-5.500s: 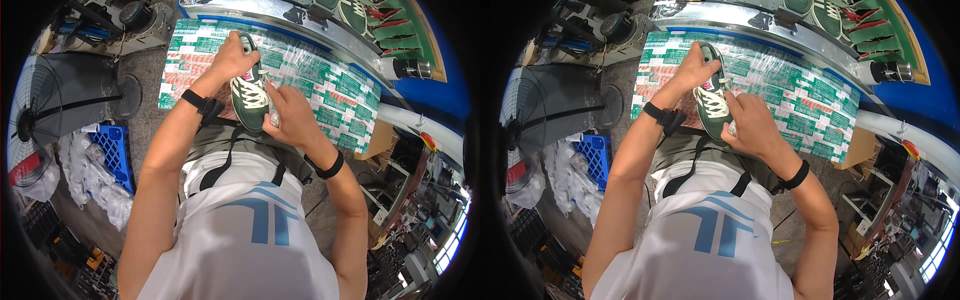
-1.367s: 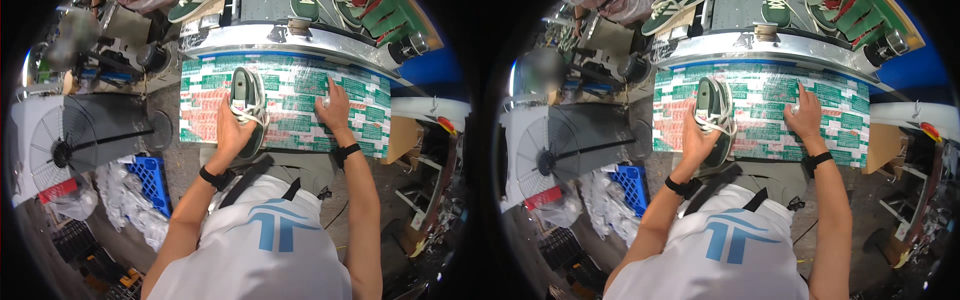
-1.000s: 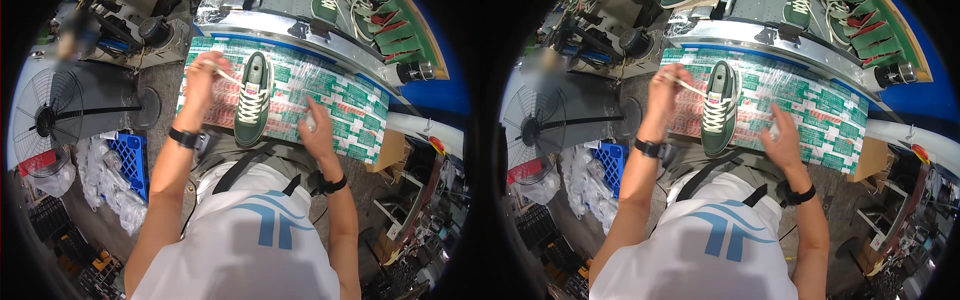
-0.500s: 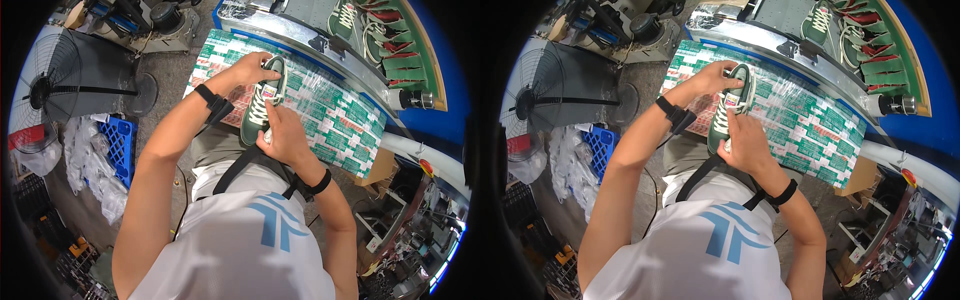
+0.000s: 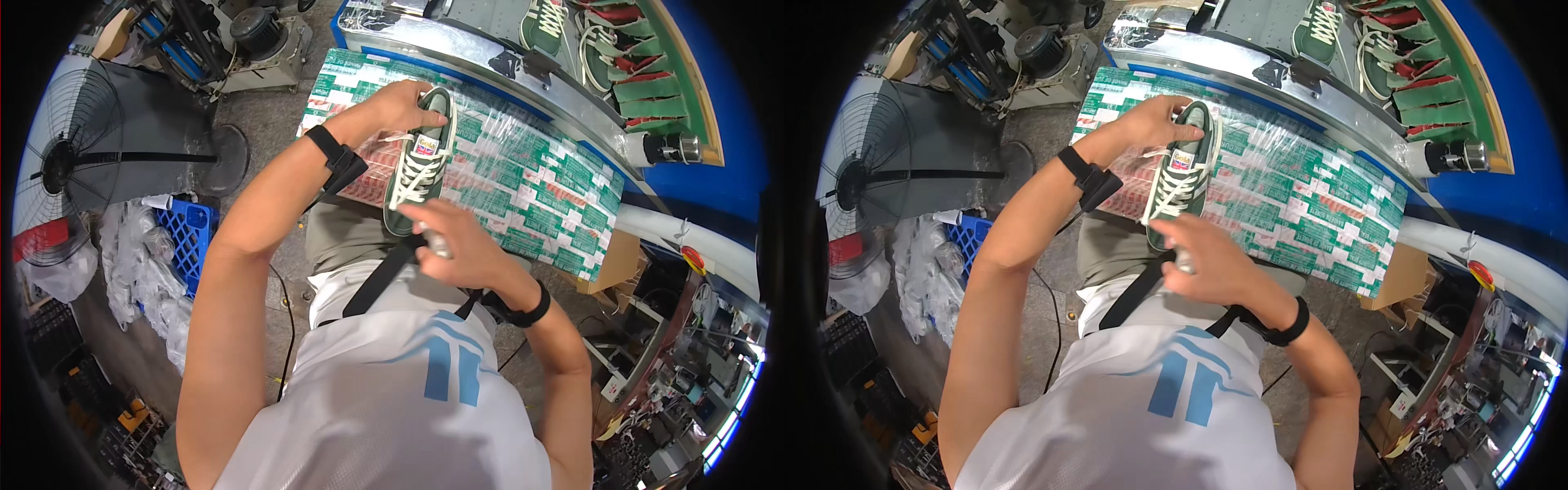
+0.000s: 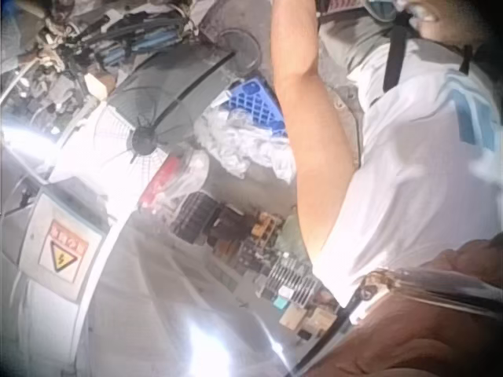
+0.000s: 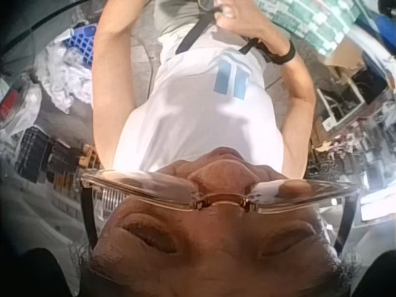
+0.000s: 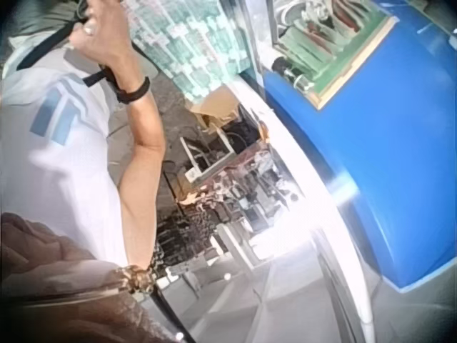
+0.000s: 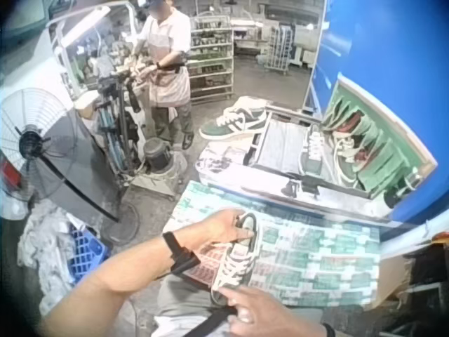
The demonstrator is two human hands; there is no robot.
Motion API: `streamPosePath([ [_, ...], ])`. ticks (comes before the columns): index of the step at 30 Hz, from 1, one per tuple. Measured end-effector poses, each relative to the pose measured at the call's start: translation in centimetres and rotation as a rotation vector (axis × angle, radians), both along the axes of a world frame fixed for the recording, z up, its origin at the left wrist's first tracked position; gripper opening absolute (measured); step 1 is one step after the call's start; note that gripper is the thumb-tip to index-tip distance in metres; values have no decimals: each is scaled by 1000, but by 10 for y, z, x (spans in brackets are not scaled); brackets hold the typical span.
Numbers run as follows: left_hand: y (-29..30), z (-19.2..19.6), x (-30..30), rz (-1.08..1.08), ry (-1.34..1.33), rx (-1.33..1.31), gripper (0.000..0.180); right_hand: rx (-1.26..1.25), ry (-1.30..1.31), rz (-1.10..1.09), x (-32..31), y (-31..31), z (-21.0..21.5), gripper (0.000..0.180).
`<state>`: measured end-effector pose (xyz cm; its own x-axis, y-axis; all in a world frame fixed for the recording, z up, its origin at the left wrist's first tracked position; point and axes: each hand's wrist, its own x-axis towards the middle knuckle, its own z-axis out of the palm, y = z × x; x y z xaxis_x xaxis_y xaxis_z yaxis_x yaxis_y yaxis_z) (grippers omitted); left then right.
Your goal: The worker is performing lacing and quality inspection on green and white sneakers in a shoe manufacturing facility.
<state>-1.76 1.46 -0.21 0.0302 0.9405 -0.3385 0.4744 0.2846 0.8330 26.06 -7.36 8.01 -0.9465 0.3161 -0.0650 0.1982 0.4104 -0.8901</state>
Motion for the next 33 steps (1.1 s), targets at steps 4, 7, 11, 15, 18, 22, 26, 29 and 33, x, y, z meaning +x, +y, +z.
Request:
streamPosePath([
  [4,-6,-2,21,-21,-41,54,79,267,65,-390,9,9,-22,71],
  [7,0,-11,27,51,211,-2,89,481,24,-435,5,13,-32,72],
  [11,-6,-13,25,49,150,63,80,544,-33,-331,30,-3,-14,77],
  [15,-5,-4,26,73,249,48,78,446,-57,-305,59,-26,4,80],
  [18,-10,-6,27,131,229,110,77,456,-18,-344,44,-22,-4,80],
  [22,-12,-8,38,182,243,112,70,531,28,-410,12,0,-36,78],
  [26,-15,2,43,187,243,30,72,549,31,-402,16,1,-41,76],
  [29,-15,-5,39,180,247,49,73,533,56,-397,14,1,-38,76],
  [33,-10,-10,30,123,192,74,70,520,-9,-351,27,-7,-26,77],
])
